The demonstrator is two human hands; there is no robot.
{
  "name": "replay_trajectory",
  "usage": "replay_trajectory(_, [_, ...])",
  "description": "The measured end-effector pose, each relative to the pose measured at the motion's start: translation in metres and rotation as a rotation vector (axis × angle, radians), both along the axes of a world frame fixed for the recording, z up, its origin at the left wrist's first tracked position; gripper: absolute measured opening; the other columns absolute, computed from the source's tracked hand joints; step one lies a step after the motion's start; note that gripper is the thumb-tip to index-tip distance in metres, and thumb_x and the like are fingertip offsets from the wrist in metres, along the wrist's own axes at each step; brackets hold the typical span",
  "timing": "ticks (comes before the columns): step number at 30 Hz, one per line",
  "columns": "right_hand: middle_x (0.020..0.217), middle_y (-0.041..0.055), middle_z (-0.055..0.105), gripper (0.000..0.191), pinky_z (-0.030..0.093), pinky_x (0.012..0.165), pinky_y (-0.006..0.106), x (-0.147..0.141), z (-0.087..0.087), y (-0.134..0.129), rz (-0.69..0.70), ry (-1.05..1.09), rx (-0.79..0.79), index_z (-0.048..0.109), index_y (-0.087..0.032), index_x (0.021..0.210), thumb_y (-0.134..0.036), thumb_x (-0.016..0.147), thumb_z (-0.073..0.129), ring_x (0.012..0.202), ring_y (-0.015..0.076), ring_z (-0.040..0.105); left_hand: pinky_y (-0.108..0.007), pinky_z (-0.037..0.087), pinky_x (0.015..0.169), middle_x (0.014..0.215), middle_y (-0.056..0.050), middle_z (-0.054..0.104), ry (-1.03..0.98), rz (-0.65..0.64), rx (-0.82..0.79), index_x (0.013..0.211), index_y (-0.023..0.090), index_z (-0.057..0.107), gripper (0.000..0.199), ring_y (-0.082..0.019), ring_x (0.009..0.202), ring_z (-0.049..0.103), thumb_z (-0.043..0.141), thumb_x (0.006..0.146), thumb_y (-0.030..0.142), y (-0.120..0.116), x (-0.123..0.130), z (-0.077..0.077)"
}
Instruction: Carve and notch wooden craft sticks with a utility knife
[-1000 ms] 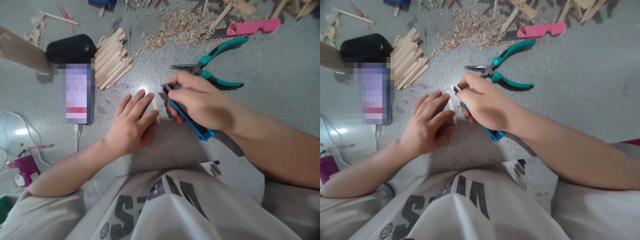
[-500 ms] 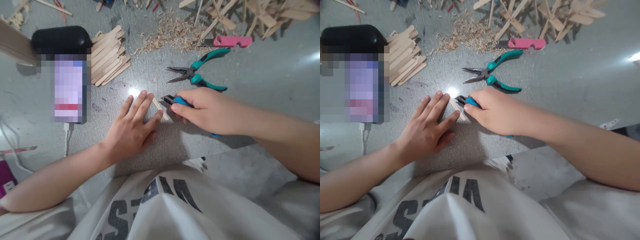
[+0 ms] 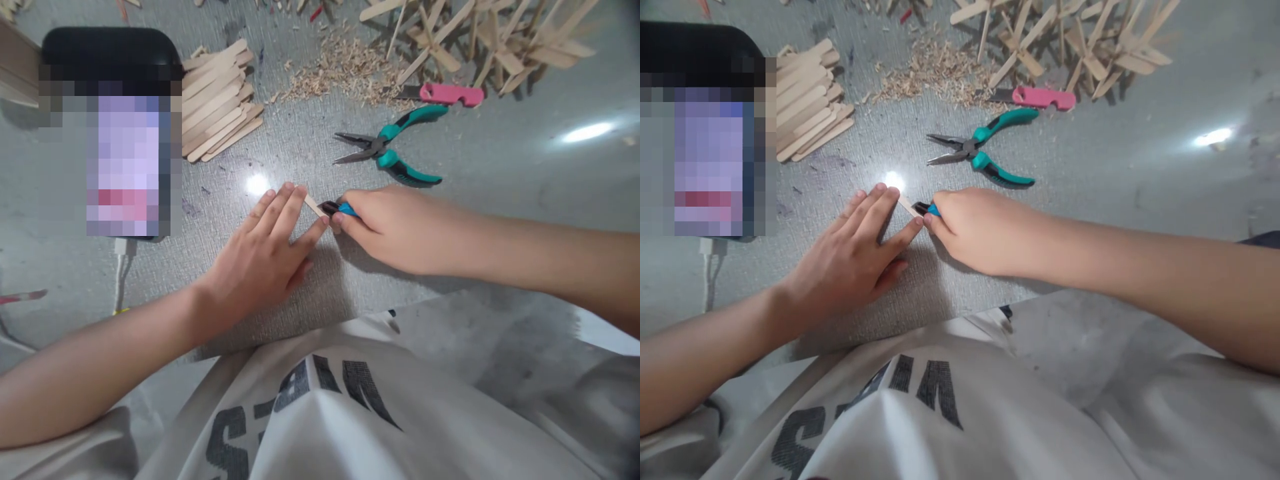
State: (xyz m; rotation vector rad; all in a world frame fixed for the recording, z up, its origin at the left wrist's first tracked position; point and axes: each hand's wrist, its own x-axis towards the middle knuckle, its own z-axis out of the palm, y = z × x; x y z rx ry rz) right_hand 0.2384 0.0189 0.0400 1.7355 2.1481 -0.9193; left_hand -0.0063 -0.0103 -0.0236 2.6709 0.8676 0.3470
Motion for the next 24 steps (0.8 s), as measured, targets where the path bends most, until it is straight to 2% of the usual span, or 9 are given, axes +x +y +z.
replay_trajectory(7, [0.063,0.0008,0.048,0.042,0.026,0.062,0.039,-0.002,0.003,-0.001,0.028,-0.021,0.013,0.039,-0.03,0.072,-0.032,0.108,0.06,0.059,0.0204,0.04,-0.074,0.044,0.137,0.183,-0.028,0.046,-0.006,0.021,-0.003,0.169,0.02,0.054,0.063,-0.048,0.174,0.043,0.07,0.109,0.025,-0.001,0.0,-0.004])
replay_trajectory(13, [0.057,-0.0005,0.045,0.036,0.026,0.06,0.039,-0.002,0.004,0.0,0.076,-0.037,0.066,0.045,-0.03,0.075,-0.035,0.107,0.061,0.054,0.0198,0.038,-0.075,0.046,0.134,0.18,-0.031,0.049,0.0,0.015,0.018,0.169,0.018,0.056,0.06,-0.05,0.172,0.046,0.067,0.11,0.027,0.0,0.0,-0.003])
replay_trajectory(16, [0.052,-0.0035,0.038,0.037,0.028,0.061,0.039,-0.009,0.009,0.004,0.079,-0.095,0.048,0.043,-0.03,0.075,-0.027,0.101,0.069,0.05,0.0192,0.035,-0.074,0.047,0.133,0.177,-0.031,0.052,0.014,0.013,0.037,0.166,0.017,0.059,0.058,-0.05,0.17,0.049,0.067,0.11,0.028,0.001,0.001,-0.001])
replay_trajectory(20, [0.048,-0.0058,0.034,0.055,0.03,0.061,0.04,-0.022,0.017,0.01,0.024,-0.196,-0.037,0.033,-0.033,0.072,-0.011,0.09,0.08,0.048,0.0194,0.039,-0.075,0.049,0.131,0.174,-0.033,0.055,0.01,0.008,0.041,0.164,0.015,0.062,0.056,-0.052,0.166,0.053,0.066,0.109,0.025,0.002,0.002,0.003])
replay_trajectory(22, [0.046,-0.0062,0.031,0.063,0.029,0.059,0.039,-0.024,0.018,0.013,0.086,-0.215,-0.022,0.03,-0.033,0.068,-0.006,0.089,0.082,0.047,0.0175,0.041,-0.075,0.049,0.13,0.172,-0.034,0.056,0.007,0.009,0.03,0.163,0.013,0.063,0.056,-0.052,0.165,0.054,0.066,0.108,0.024,0.002,0.004,0.005])
replay_trajectory(24, [0.046,-0.0059,0.034,0.068,0.03,0.059,0.036,-0.023,0.015,0.016,0.26,-0.211,0.013,0.028,-0.031,0.06,-0.004,0.091,0.082,0.05,0.0135,0.045,-0.074,0.049,0.131,0.171,-0.034,0.057,0.016,0.016,0.029,0.161,0.011,0.065,0.055,-0.052,0.164,0.055,0.067,0.107,0.024,0.002,0.006,0.008])
